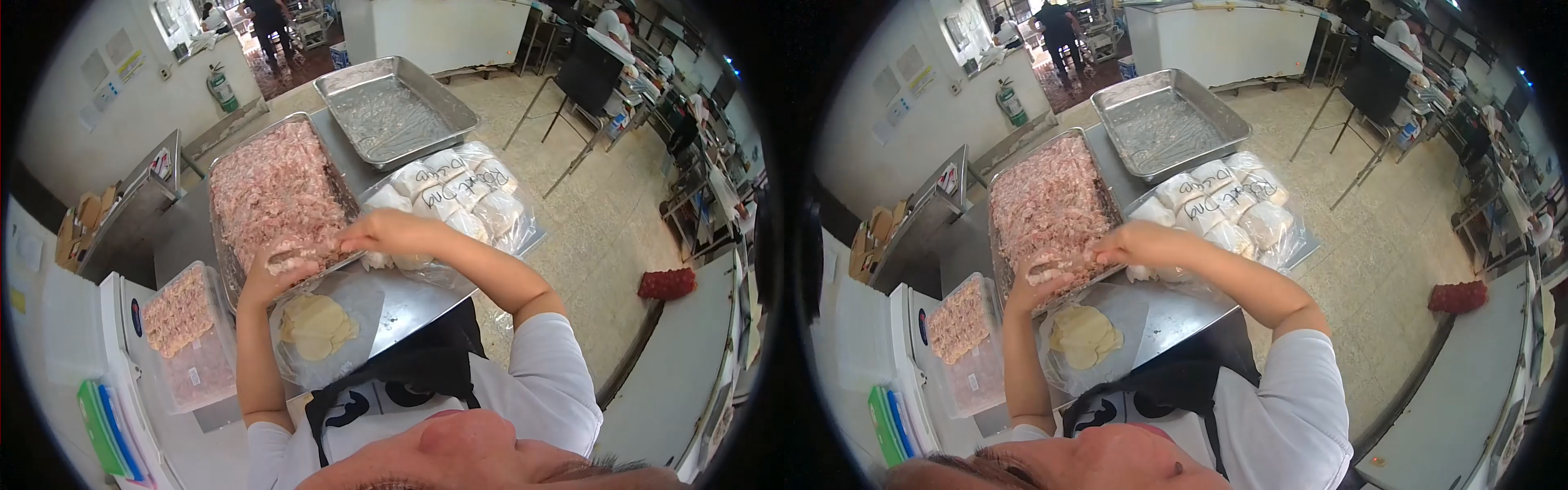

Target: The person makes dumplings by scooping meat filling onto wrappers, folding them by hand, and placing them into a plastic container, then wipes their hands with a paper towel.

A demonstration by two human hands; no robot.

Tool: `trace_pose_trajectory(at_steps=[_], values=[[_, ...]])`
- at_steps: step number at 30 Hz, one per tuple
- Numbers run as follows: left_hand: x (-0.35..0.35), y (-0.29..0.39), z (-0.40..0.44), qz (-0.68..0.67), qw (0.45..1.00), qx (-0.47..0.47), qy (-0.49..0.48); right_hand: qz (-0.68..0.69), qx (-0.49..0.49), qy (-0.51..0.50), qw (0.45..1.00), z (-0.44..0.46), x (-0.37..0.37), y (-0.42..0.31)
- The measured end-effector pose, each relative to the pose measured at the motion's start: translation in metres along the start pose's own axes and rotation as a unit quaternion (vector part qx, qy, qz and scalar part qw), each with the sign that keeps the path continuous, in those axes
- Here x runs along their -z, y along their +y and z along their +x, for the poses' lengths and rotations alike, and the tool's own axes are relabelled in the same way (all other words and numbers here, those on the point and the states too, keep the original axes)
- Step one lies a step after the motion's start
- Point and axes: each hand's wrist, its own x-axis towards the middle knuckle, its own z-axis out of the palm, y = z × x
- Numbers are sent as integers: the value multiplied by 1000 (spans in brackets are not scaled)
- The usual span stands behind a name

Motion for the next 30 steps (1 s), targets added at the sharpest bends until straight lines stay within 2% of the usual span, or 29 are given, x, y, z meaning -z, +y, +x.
trace_pose_trajectory(at_steps=[1, 2, 3, 4, 5, 6, 8, 9, 11, 12, 14, 16, 18, 19, 20, 21, 22, 23, 24, 26, 27, 29, 30], values=[[-1, -16, 2, -78, 993, 73, 45, -80, 17, 0, 997, 4, 10, 2], [-2, -34, 3, -154, 973, 146, 90, -81, 16, 3, 997, 0, 9, -3], [-4, -56, 5, -151, 974, 143, 89, -156, 7, 70, 985, -2, 9, -23], [-9, -79, 5, -202, 956, 122, 173, -228, -2, 135, 964, -3, 5, -37], [-10, -91, 5, -251, 929, 101, 253, -226, 51, 186, 955, 1, -16, -29], [-6, -86, 2, -249, 930, 103, 251, -225, 49, 187, 955, 4, -29, -8], [5, -63, -6, -121, 972, 162, 118, -228, 38, 150, 961, 9, -44, 29], [6, -54, -11, -119, 973, 158, 118, -354, -115, 63, 926, 6, -31, 30], [3, -36, -25, -236, 960, 105, 112, -326, -129, 58, 935, -1, -13, 23], [4, -21, -28, -235, 960, 104, 110, -298, -141, 45, 943, -5, -5, 17], [4, 6, -35, -127, 986, 24, 105, -266, -136, 80, 951, -12, 9, -7], [7, 11, -33, -84, 989, 10, 118, -18, -70, 98, 993, -14, 14, -30], [11, 8, -25, -39, 991, -2, 127, -1, -43, 72, 997, -11, -14, -37], [16, 0, -18, 60, 988, -118, 84, 17, -16, 47, 999, -9, -25, -36], [18, -6, -15, 157, 959, -231, 37, 18, -19, 48, 998, -9, -29, -30], [16, -6, -16, 156, 959, -233, 36, 23, -15, 35, 999, -8, -31, -22], [13, -5, -17, 142, 980, -139, 30, 28, -10, 20, 999, -7, -30, -12], [11, -5, -19, 127, 991, -43, 24, -25, 37, 58, 997, -5, -28, 2], [9, -8, -20, 128, 991, -43, 25, -25, 37, 58, 997, -5, -25, -8], [2, -23, -18, -59, 990, 72, 107, -234, -19, 124, 964, -6, -15, -40], [2, -38, -17, -59, 990, 71, 108, -230, 63, 209, 948, -4, -29, -44], [3, -66, -18, -73, 987, 55, 131, -235, 47, 190, 952, 5, -48, -38], [2, -55, -17, -74, 987, 57, 131, -239, 30, 171, 955, 5, -56, -30]])
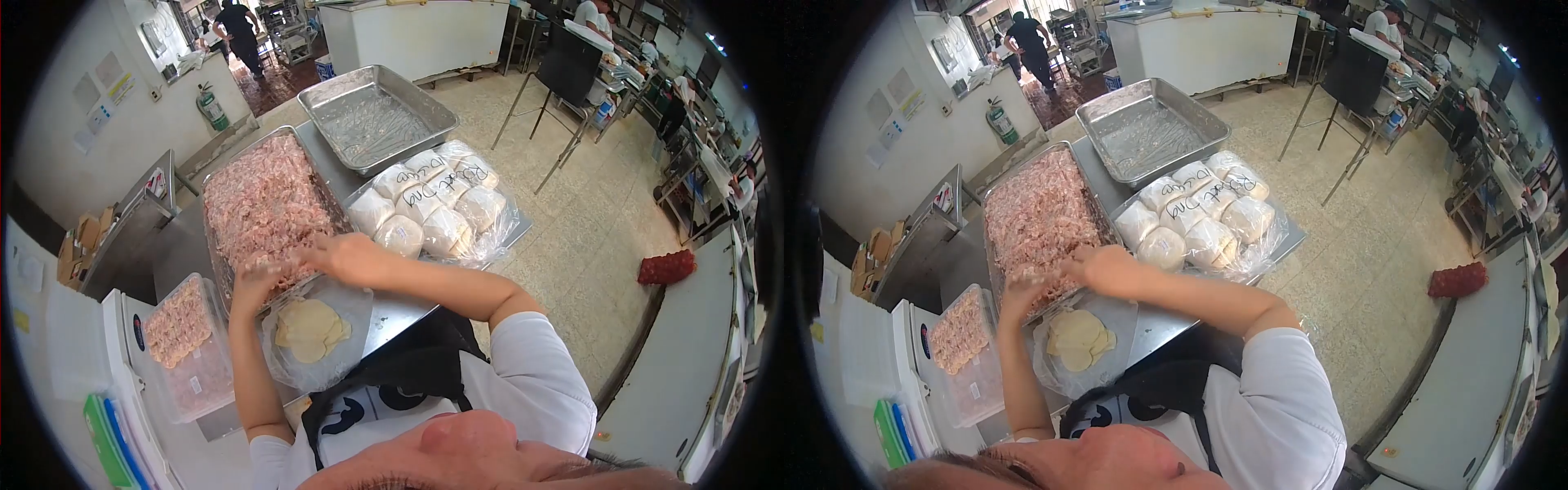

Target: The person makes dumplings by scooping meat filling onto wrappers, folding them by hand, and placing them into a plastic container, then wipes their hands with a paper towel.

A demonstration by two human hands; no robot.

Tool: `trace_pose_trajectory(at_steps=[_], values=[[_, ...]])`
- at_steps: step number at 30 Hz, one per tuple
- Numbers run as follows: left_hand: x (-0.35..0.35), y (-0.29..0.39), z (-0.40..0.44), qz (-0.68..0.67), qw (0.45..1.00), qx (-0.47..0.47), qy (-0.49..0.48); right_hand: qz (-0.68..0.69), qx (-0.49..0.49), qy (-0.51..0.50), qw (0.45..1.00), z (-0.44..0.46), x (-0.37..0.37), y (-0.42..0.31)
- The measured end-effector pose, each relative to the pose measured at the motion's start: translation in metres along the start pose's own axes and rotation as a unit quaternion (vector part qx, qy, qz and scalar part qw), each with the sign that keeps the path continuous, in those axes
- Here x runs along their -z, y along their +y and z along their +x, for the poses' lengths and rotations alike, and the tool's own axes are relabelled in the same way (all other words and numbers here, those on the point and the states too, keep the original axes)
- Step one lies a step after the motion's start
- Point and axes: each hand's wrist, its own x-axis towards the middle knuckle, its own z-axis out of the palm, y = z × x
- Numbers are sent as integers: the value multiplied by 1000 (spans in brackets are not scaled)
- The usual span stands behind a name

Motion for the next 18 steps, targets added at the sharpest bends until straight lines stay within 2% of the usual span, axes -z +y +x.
trace_pose_trajectory(at_steps=[1, 2, 3, 4, 6, 7, 8, 9, 10, 11, 12, 13, 14, 15, 16, 17, 18], values=[[-3, 21, -2, 14, 1000, 25, -3, 3, -2, 0, 1000, -6, -11, 13], [-4, 34, -4, 28, 998, 47, -4, -67, -48, -38, 996, -9, -21, 36], [-1, 35, -6, 27, 999, 45, 0, -138, -91, -74, 983, -6, -22, 54], [5, 34, -12, 42, 998, 40, -5, -135, -93, -73, 984, -3, -11, 59], [10, 36, -19, 57, 998, 35, -12, -64, -156, -184, 968, 0, 18, 63], [10, 41, -23, 108, 990, -73, 46, -64, -158, -185, 968, 0, 31, 56], [10, 48, -25, 157, 965, -182, 104, 4, -147, -139, 979, 2, 45, 49], [10, 57, -25, 155, 965, -184, 104, 71, -133, -92, 984, 4, 55, 44], [12, 66, -27, 186, 963, -181, 76, 69, -134, -92, 984, 5, 57, 37], [12, 70, -27, 219, 958, -178, 48, 164, -105, -90, 977, 4, 53, 25], [13, 65, -23, 218, 959, -178, 46, 257, -75, -87, 959, 4, 48, 16], [15, 56, -16, 187, 960, -209, -6, 257, -77, -87, 959, 5, 38, 12], [16, 48, -13, 154, 957, -237, -59, 278, -27, -66, 958, 5, 24, 10], [13, 49, -13, 152, 958, -236, -61, 299, 22, -44, 953, 7, 25, 4], [10, 50, -14, 149, 978, -136, -42, 298, 21, -46, 953, 8, 32, 4], [8, 50, -15, 145, 989, -33, -22, 171, -12, -64, 983, 9, 42, 7], [9, 40, -12, 145, 989, -31, -19, 41, -43, -81, 995, 12, 50, 6]])
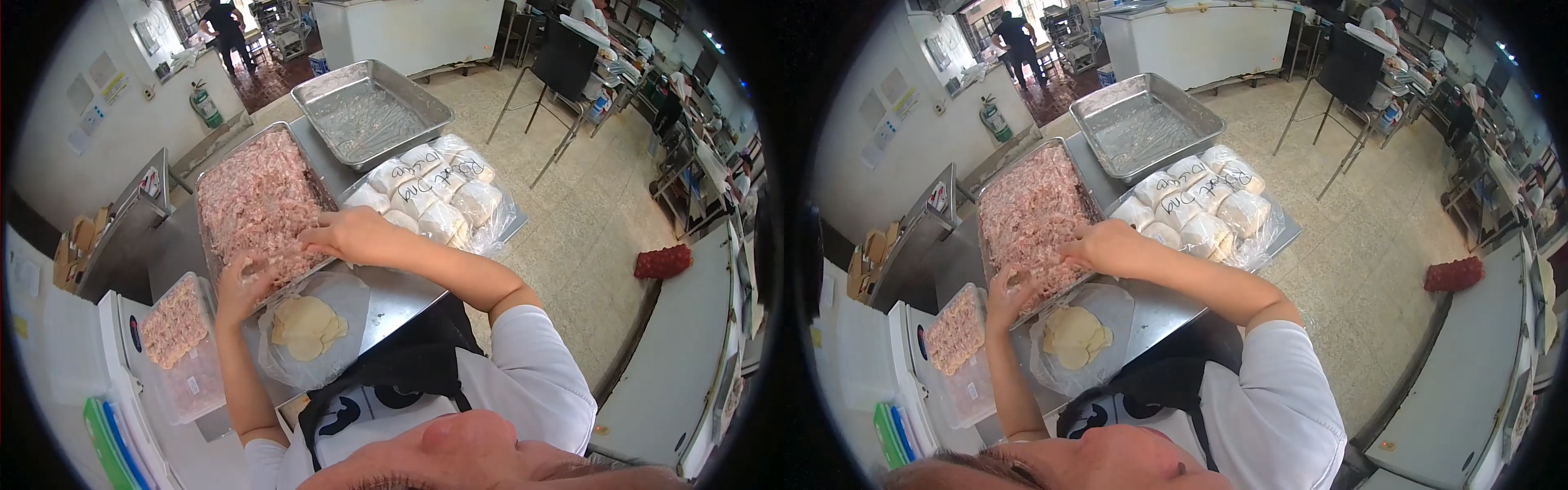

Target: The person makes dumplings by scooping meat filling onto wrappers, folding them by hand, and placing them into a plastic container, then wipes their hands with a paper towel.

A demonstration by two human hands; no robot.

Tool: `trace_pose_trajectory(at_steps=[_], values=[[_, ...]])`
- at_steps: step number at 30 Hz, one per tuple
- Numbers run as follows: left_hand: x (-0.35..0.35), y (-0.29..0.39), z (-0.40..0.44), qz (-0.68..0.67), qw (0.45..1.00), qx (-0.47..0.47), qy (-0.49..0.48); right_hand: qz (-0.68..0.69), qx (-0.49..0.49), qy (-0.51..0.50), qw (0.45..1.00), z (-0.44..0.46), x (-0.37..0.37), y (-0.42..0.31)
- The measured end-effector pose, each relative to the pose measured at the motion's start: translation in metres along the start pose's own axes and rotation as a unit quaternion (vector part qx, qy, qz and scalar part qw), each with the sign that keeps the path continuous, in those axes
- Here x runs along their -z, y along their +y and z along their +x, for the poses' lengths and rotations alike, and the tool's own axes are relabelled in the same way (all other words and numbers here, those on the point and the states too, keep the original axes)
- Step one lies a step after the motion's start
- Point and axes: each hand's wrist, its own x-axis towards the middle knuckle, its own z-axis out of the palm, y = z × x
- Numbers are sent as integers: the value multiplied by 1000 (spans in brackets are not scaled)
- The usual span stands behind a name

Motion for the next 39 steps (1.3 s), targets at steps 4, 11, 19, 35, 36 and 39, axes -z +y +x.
trace_pose_trajectory(at_steps=[4, 11, 19, 35, 36, 39], values=[[-1, -11, 2, -36, 999, 34, 14, -20, 70, 70, 995, -3, -36, -3], [9, -21, -17, 52, 994, -53, 74, -97, -124, -100, 982, 1, -21, 49], [14, 8, -14, 82, 981, -166, 58, 178, 12, -61, 982, 7, -4, -5], [16, 6, -26, -14, 999, 8, 28, -54, 56, -37, 996, 19, 6, -41], [20, 5, -24, 33, 999, 4, 13, -23, 37, -42, 998, 23, 5, -36], [44, 2, -37, 5, 996, 89, -9, 55, 5, -59, 997, 32, 3, -19]])
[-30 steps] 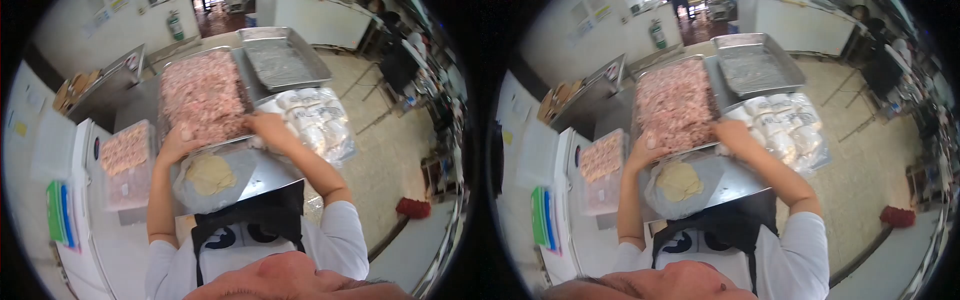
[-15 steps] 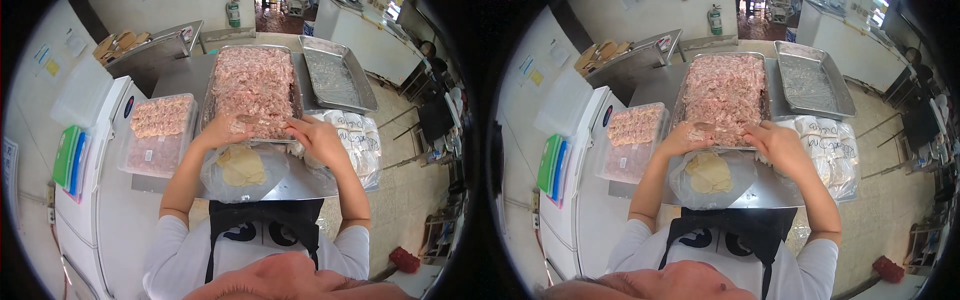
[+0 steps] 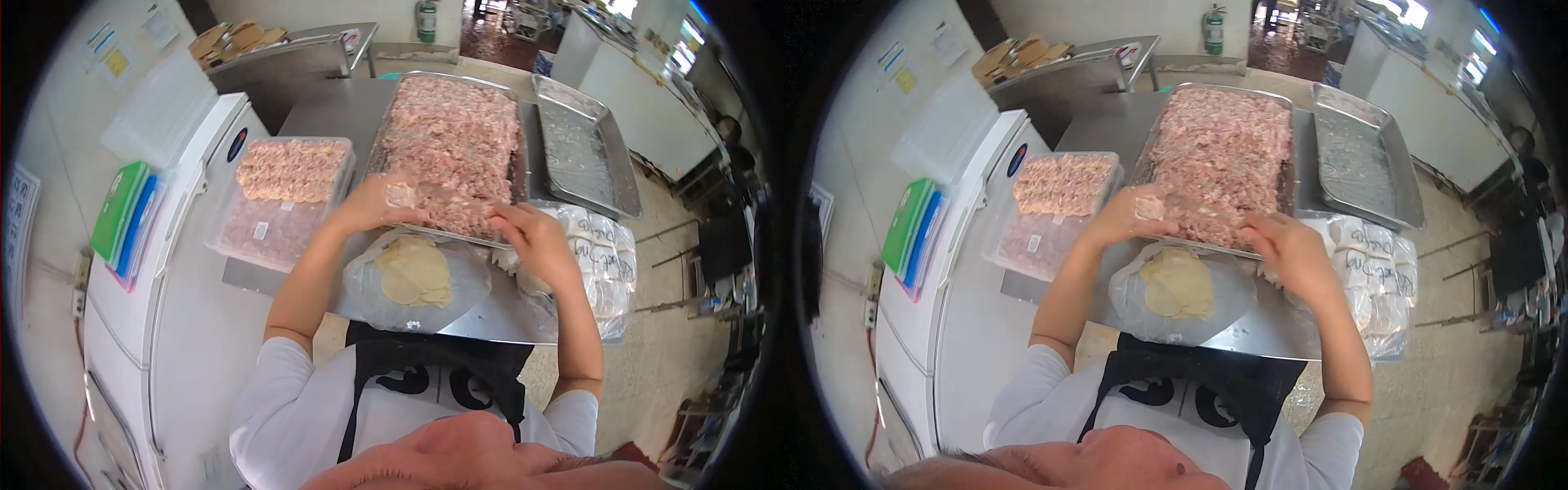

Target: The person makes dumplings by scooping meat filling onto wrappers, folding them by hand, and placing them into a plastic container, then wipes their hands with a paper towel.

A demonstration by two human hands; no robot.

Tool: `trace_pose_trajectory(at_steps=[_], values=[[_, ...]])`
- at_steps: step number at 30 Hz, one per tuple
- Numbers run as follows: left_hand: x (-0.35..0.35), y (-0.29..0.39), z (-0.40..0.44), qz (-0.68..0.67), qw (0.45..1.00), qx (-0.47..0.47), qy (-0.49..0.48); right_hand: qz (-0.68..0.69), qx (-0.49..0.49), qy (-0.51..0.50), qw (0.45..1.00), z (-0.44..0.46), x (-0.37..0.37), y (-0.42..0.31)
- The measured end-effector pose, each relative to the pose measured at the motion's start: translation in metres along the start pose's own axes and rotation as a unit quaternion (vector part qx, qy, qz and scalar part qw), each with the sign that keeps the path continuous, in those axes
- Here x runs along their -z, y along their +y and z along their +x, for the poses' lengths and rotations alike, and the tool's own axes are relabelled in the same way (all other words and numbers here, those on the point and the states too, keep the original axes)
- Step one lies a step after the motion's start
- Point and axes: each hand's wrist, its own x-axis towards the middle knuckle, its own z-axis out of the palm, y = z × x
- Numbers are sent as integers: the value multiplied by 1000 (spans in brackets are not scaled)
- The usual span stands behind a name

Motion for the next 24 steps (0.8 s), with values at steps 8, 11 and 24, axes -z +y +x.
trace_pose_trajectory(at_steps=[8, 11, 24], values=[[81, -114, -82, 27, 961, 36, 275, 370, -194, -63, 906, 16, -63, 76], [71, -125, -107, 209, 933, 118, 269, 477, -233, -91, 842, 18, -68, 75], [34, -121, -83, 229, 940, 151, 202, 488, -244, -82, 834, 13, -69, 77]])
